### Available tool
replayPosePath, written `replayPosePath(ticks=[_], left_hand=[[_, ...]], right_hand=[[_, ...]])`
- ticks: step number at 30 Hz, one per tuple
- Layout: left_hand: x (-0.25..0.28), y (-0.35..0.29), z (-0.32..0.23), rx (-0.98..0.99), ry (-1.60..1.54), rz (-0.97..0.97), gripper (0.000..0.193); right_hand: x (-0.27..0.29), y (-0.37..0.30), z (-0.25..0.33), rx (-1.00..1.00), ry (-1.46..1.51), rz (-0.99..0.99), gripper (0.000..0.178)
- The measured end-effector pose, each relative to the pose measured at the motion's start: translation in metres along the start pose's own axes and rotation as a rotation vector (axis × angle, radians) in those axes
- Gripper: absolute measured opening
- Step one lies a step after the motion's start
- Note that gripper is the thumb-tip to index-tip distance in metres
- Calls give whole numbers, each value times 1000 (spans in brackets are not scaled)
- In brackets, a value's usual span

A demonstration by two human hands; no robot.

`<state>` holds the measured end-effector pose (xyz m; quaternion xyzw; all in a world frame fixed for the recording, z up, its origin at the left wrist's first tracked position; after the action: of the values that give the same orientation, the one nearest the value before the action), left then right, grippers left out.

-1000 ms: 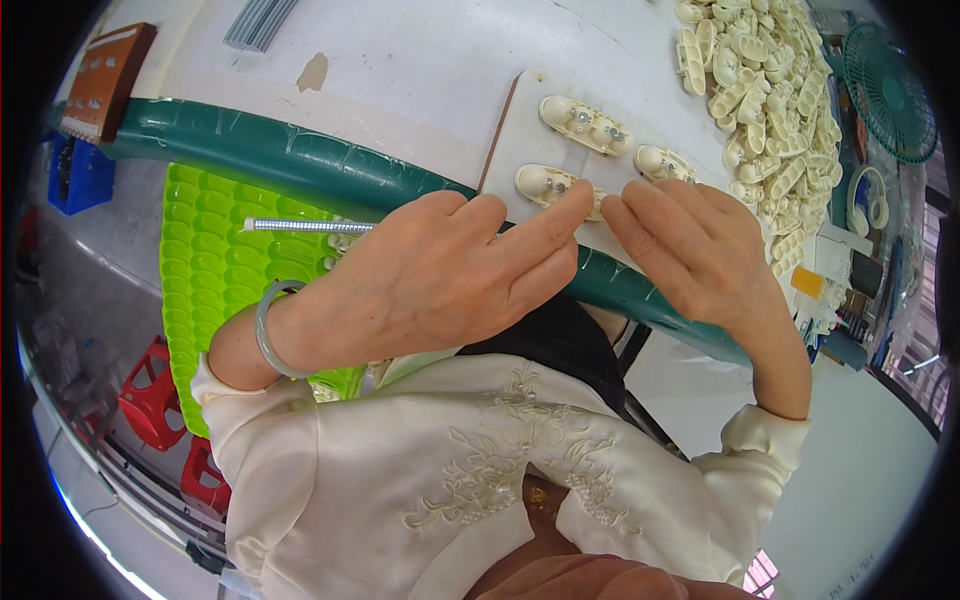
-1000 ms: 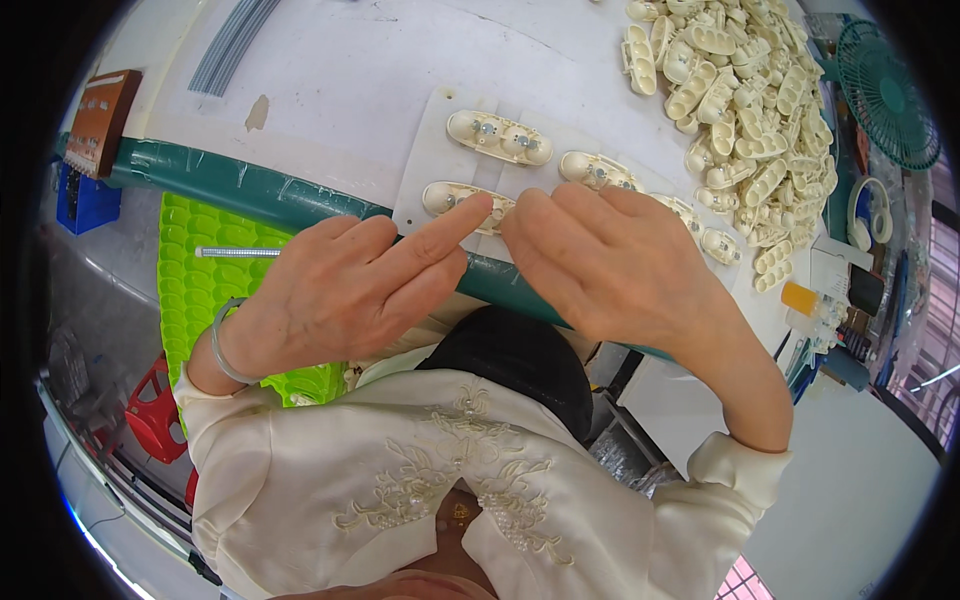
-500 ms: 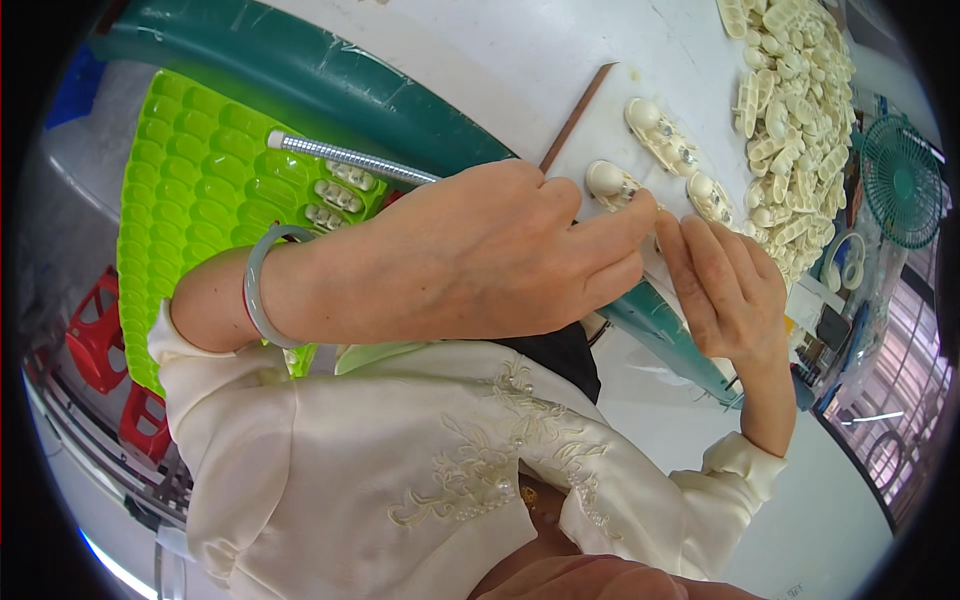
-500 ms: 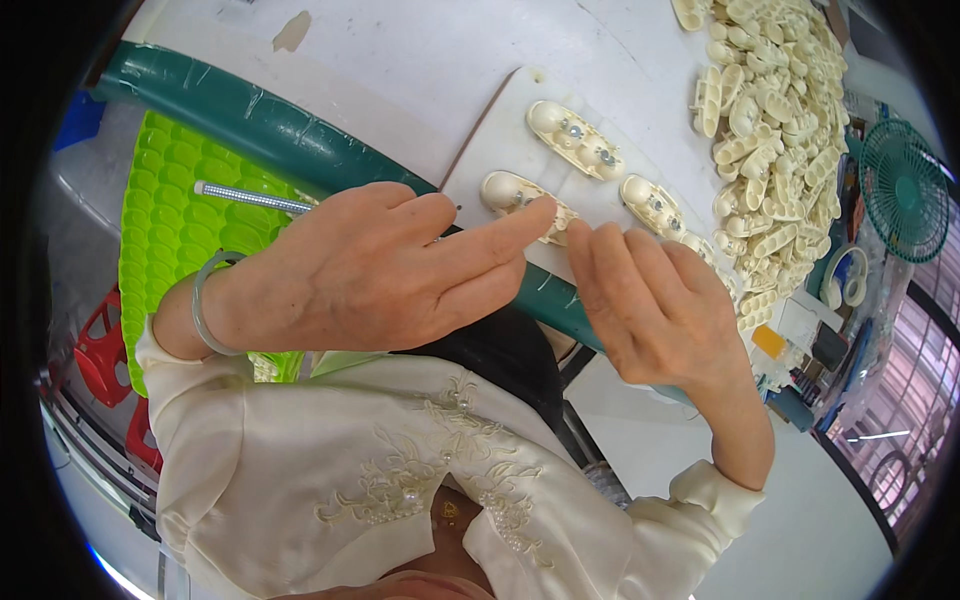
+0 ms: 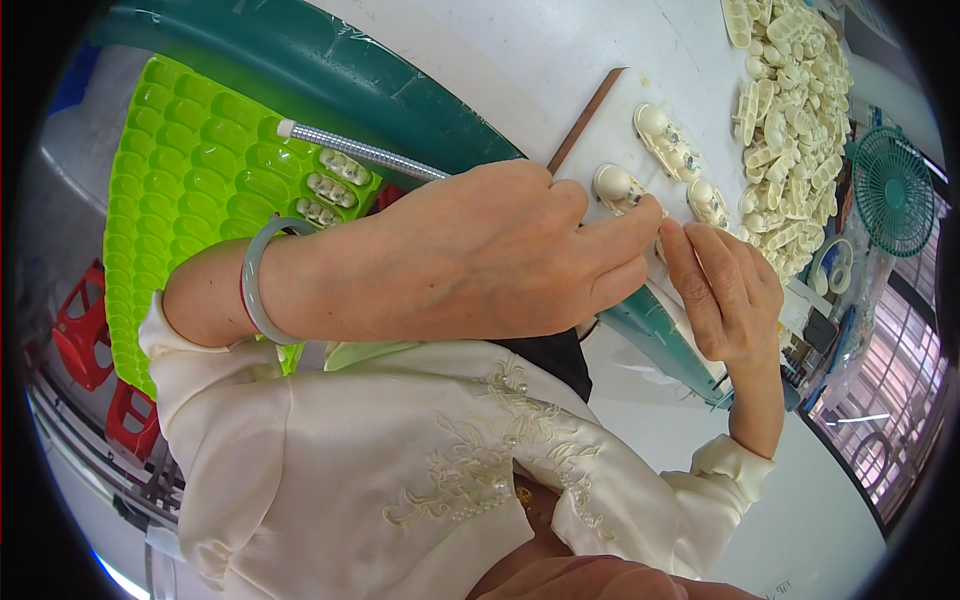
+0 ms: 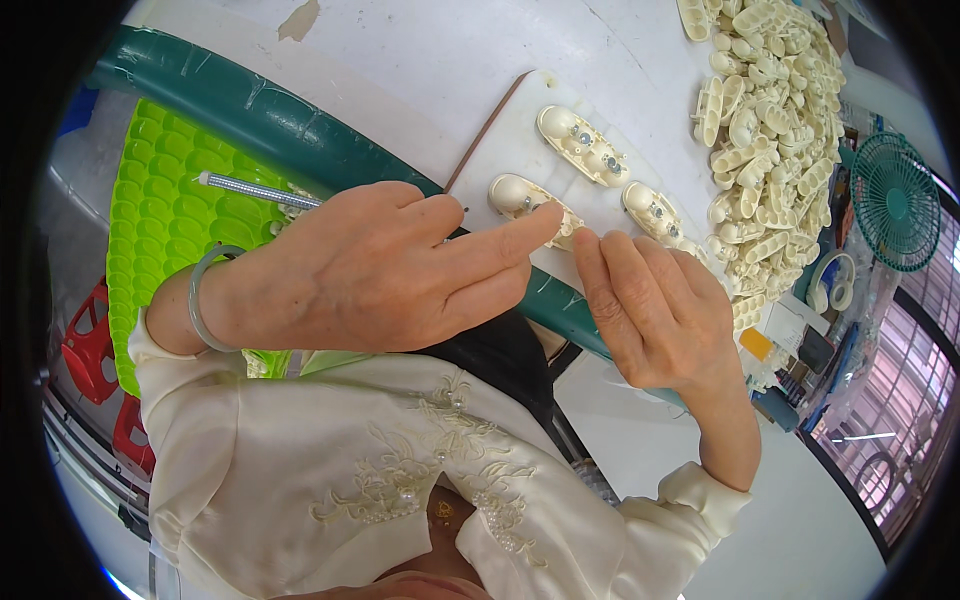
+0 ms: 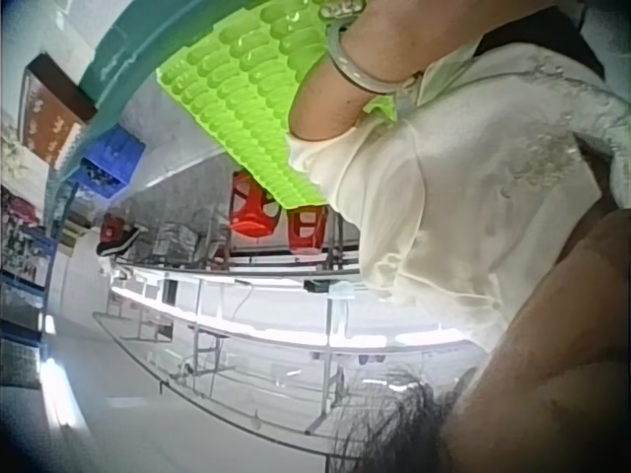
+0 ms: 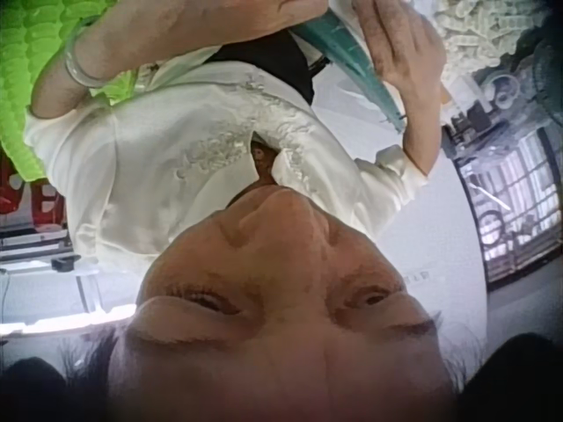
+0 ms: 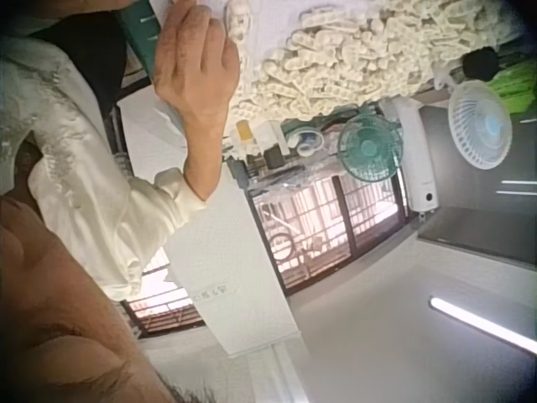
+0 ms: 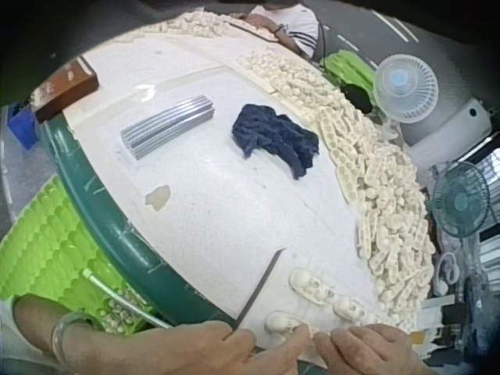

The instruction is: Applying glue to small white plastic components using an applicator bottle and organizing them into a green tray.

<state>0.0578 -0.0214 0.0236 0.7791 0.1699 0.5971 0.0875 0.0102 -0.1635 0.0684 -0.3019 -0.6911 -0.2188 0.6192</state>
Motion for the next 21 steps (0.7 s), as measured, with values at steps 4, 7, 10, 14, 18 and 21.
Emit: replayPosePath(ticks=[4, 7, 10, 14, 18, 21], left_hand=[[0, 1, 0, -2, 2, -2, 7], [-1, 1, 0, 0, -12, -6, 8], [0, 1, 0, 9, 6, -8, 9], [-2, 0, 0, 10, 1, 27, 10], [-3, 0, 0, 9, -10, 11, 10], [-3, 1, 1, 0, -20, 15, 10]], right_hand=[[-1, -1, 1, 25, -32, -31, 40], [0, 3, 3, 1, -40, -20, 34], [2, 4, -5, -227, 154, -49, 28], [-1, -2, -16, -643, 630, -59, 27], [-16, -7, -19, -931, 989, 52, 21], [-19, -9, -19, -1063, 1102, 126, 19]])
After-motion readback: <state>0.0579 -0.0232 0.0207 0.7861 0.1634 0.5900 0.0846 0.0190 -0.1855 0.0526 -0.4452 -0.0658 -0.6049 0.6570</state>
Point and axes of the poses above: each hand's wrist, its own y-axis towards the middle knuckle, its own x-axis out of the back of the hand, z = x × y, the point moved 5 cm from there along y, towards the middle knuckle, and after that the axes turned 8 degrees about z, right-handed, at the moved point
